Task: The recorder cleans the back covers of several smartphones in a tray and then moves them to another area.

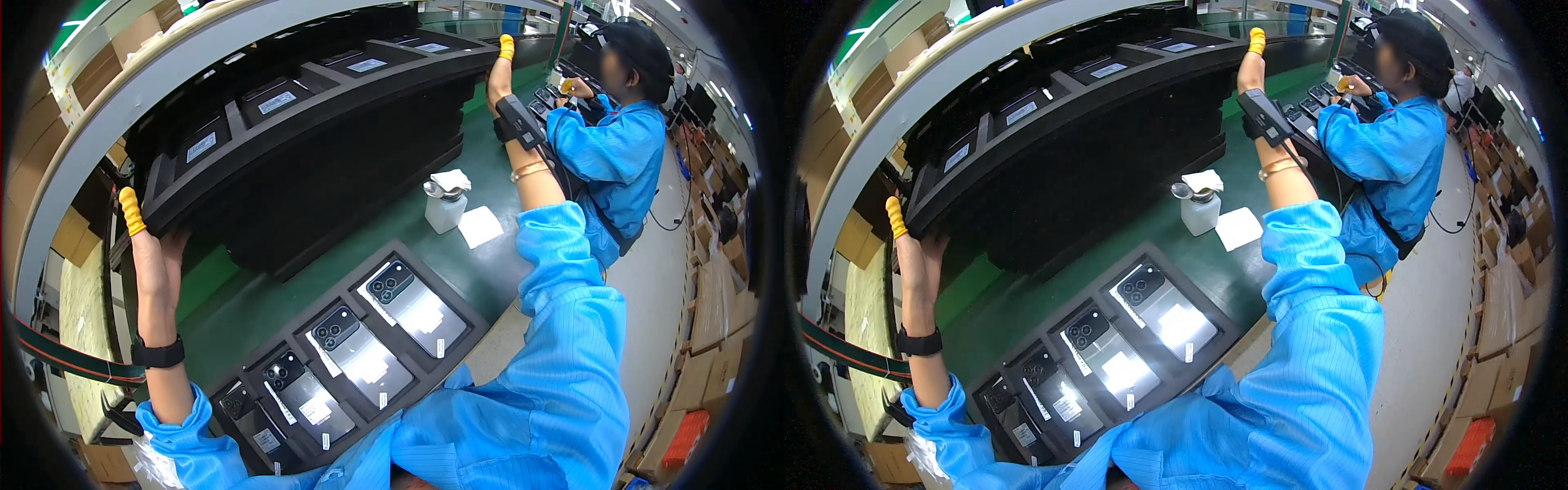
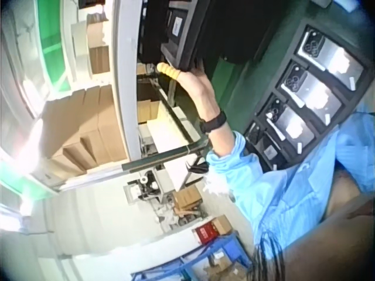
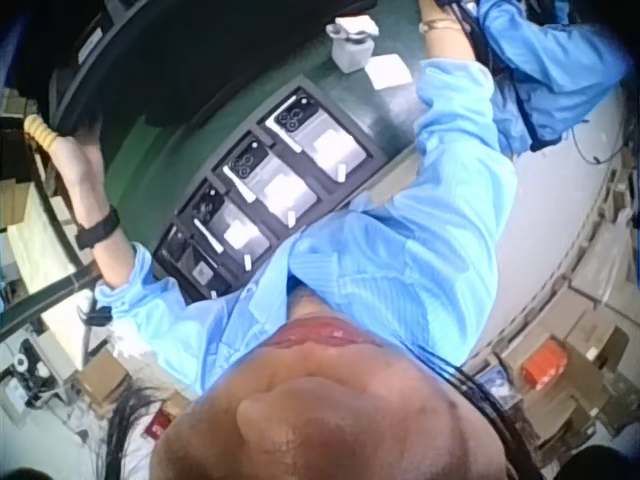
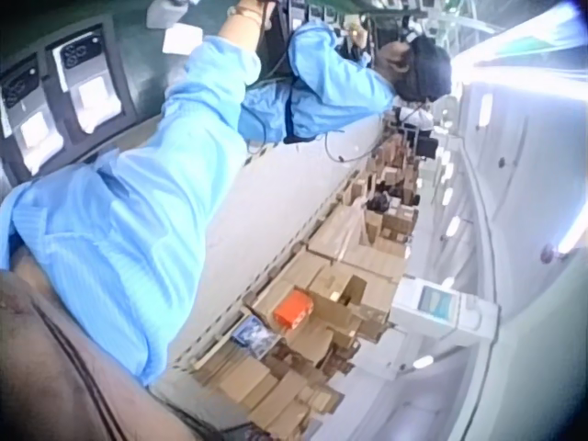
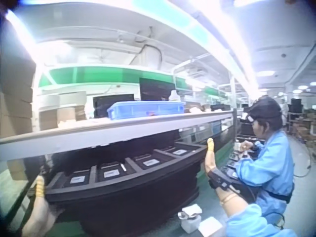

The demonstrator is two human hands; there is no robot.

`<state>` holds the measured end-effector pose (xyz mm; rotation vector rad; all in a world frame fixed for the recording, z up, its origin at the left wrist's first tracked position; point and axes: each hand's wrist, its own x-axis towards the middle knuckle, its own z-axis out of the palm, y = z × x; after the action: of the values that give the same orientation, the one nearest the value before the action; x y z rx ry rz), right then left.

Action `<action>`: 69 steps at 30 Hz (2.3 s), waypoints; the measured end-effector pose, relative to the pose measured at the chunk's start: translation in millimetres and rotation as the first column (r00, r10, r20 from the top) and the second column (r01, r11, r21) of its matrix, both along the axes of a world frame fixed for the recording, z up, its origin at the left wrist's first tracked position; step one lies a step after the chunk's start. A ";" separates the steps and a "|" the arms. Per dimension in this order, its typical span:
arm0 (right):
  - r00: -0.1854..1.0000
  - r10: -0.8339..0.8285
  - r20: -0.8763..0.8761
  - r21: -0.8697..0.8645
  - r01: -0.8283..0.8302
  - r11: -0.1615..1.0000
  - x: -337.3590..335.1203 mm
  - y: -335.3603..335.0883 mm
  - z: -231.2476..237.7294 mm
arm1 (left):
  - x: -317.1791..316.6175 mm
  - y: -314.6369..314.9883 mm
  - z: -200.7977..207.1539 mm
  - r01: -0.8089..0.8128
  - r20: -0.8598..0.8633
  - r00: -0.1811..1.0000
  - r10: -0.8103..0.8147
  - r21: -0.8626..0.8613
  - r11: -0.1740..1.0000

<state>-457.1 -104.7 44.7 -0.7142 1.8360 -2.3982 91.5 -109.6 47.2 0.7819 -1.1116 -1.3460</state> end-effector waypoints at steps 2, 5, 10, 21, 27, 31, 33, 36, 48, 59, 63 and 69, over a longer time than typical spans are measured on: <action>0.999 -0.036 -0.030 0.100 0.039 0.994 4.7 -22.2 1.2 | 14.9 -7.3 -8.5 -0.045 0.153 0.986 0.060 -0.101 0.994; 0.985 -0.114 -0.129 0.140 0.132 0.981 -6.3 -29.2 0.2 | 13.3 -19.6 -20.5 -0.084 0.319 0.936 0.146 -0.201 0.976; 0.935 -0.290 -0.204 0.137 0.321 0.937 14.2 -30.1 11.4 | 34.5 -56.7 -48.3 -0.264 0.357 0.870 0.339 -0.243 0.933; 0.904 0.071 -0.422 -0.325 -0.224 0.919 40.9 49.5 -1.9 | -0.7 59.2 1.6 -0.102 0.351 0.719 0.600 -0.800 0.591; 0.283 0.784 -0.552 0.565 -0.565 0.601 201.3 142.5 -45.2 | -16.0 126.9 -49.4 0.382 0.834 0.504 0.226 -0.450 0.807; -0.098 0.896 -0.432 0.887 -0.225 0.403 237.9 153.4 -91.9 | -33.5 134.8 -100.6 0.563 0.958 0.218 0.186 -0.279 0.778; -0.116 0.844 -0.523 0.852 -0.078 0.518 237.3 150.0 -114.7 | -42.0 139.6 -117.5 0.560 0.913 0.119 0.390 -0.386 0.733; -0.154 0.794 -0.589 0.806 -0.046 0.589 238.5 149.3 -132.2 | -51.3 148.2 -130.9 0.552 0.869 0.048 0.493 -0.434 0.712; 0.070 0.997 0.016 0.742 -0.669 0.035 210.9 130.0 -120.5 | -41.2 120.1 -106.2 0.429 0.877 0.423 -0.229 0.029 0.903; 0.280 0.895 -0.346 0.759 -0.477 0.443 244.2 106.4 -124.6 | -5.6 93.9 -98.2 0.353 0.890 0.449 0.077 -0.256 0.900; 0.201 0.868 -0.453 0.737 -0.463 0.492 266.8 101.5 -93.6 | 51.5 123.2 -68.9 0.284 0.899 0.363 0.243 -0.355 0.891; -0.216 0.879 -0.426 0.764 -0.606 0.222 336.9 108.6 -78.4 | 142.5 174.4 -89.7 0.024 0.969 -0.007 0.247 -0.247 0.969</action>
<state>-120.2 4.0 -33.6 -2.4122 0.9333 -0.7317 234.0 64.8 -42.5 1.7885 -2.2081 -0.2137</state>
